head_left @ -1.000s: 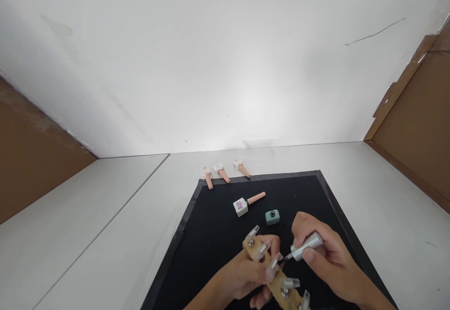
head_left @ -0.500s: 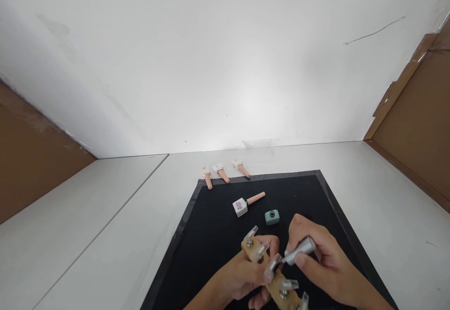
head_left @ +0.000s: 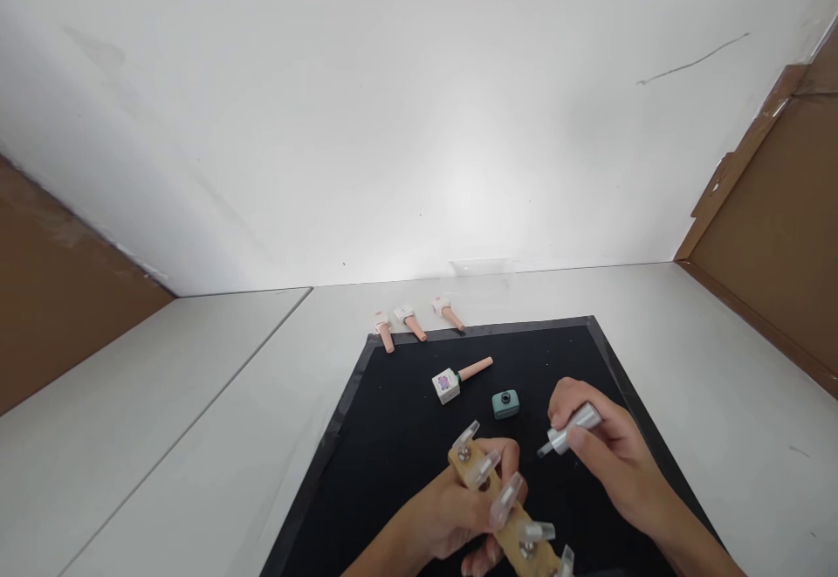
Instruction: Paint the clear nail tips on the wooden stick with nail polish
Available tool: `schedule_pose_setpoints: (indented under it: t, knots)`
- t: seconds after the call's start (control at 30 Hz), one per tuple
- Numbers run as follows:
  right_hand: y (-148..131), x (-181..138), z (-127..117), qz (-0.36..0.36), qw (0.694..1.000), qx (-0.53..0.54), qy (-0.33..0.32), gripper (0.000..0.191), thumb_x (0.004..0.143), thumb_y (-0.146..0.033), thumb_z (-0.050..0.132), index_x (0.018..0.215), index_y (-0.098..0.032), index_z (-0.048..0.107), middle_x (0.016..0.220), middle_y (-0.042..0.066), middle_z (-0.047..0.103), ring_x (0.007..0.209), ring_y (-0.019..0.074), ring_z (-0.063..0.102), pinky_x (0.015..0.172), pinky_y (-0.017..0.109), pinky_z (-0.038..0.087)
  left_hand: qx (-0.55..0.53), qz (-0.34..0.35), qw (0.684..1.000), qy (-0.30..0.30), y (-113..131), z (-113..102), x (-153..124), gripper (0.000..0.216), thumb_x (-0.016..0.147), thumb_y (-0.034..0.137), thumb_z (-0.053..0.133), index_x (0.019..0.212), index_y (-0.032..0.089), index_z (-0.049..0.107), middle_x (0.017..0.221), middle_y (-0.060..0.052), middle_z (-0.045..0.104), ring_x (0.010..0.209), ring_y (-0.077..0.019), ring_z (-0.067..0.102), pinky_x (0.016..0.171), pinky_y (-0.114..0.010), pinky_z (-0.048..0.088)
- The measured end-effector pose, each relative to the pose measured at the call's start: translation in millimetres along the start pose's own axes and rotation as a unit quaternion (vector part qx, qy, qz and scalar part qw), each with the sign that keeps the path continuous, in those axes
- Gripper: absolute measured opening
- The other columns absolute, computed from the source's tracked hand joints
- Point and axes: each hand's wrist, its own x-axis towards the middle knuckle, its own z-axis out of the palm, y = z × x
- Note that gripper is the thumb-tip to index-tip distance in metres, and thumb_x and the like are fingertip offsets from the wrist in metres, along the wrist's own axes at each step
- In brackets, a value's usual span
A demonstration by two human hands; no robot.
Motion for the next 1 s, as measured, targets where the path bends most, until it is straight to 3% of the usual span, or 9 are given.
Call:
schedule_pose_setpoints:
  t: [0.13,0.23,0.33,0.5,0.67,0.83,1.0]
  knots:
    - [1.6,-0.7,-0.4,0.004,0.999,0.008,-0.041,0.029,0.089,-0.049,0.051,0.079,-0.022,0.057,0.070,-0.001,0.045,0.060,0.0149,0.042,0.055,0.025,0.034,0.010,0.001,1.000,0.011,0.3,0.1,-0.5,0.033,0.060,0.023,0.081,0.068,0.013,0.051,0.052,0.003,0.055,0.030,-0.0036,0.044,0.025,-0.010,0.033]
    - [2.5,0.3,-0.9,0.034,0.999,-0.016,-0.017,0.030,0.090,-0.049,0.050,0.078,-0.022,0.056,0.069,-0.001,0.045,0.058,0.0144,0.041,0.054,0.025,0.035,0.011,0.001,1.000,0.009,-0.8,-1.7,-1.3,0.032,0.061,0.023,0.080,0.068,0.013,0.050,0.053,0.002,0.056,0.030,-0.0037,0.045,0.026,-0.010,0.033]
    - [2.9,1.6,-1.5,0.013,1.000,0.006,0.003,0.030,0.089,-0.050,0.051,0.079,-0.022,0.056,0.071,0.000,0.047,0.060,0.0152,0.043,0.055,0.025,0.037,0.012,-0.007,1.000,0.008,-1.0,-2.7,-1.5,0.032,0.061,0.022,0.081,0.067,0.013,0.050,0.055,0.002,0.056,0.031,-0.0038,0.045,0.026,-0.010,0.033]
    - [-0.2,2.5,-1.1,0.032,0.998,0.005,-0.046,0.034,0.088,-0.053,0.050,0.077,-0.021,0.057,0.068,-0.001,0.046,0.059,0.0147,0.042,0.054,0.025,0.036,0.021,-0.006,1.000,0.019,-0.8,-1.4,0.6,0.033,0.060,0.022,0.081,0.066,0.012,0.050,0.052,0.002,0.055,0.030,-0.0030,0.044,0.026,-0.009,0.033]
    - [0.6,3.9,-1.6,0.040,0.999,0.008,0.019,0.034,0.088,-0.052,0.052,0.074,-0.021,0.055,0.069,-0.002,0.044,0.058,0.0140,0.040,0.054,0.025,0.035,0.044,0.001,0.999,0.020,-2.1,-0.2,-0.7,0.034,0.062,0.028,0.081,0.067,0.014,0.050,0.049,0.003,0.056,0.026,-0.0030,0.041,0.023,-0.011,0.035]
    - [-3.4,4.5,-0.5,0.042,0.995,0.048,-0.079,0.034,0.087,-0.052,0.052,0.075,-0.021,0.057,0.066,-0.001,0.045,0.057,0.0141,0.043,0.053,0.025,0.036,0.105,-0.026,0.992,0.066,-1.0,1.6,-0.4,0.033,0.062,0.028,0.082,0.069,0.013,0.053,0.047,0.003,0.057,0.027,-0.0027,0.043,0.024,-0.010,0.036]
    - [-3.1,4.5,-1.0,0.052,0.999,0.003,-0.013,0.036,0.088,-0.052,0.052,0.072,-0.020,0.054,0.067,-0.002,0.045,0.059,0.0132,0.041,0.055,0.024,0.035,0.125,-0.033,0.988,0.088,-2.8,0.2,-1.3,0.032,0.064,0.028,0.080,0.069,0.014,0.051,0.046,0.003,0.059,0.028,-0.0033,0.045,0.025,-0.010,0.037]
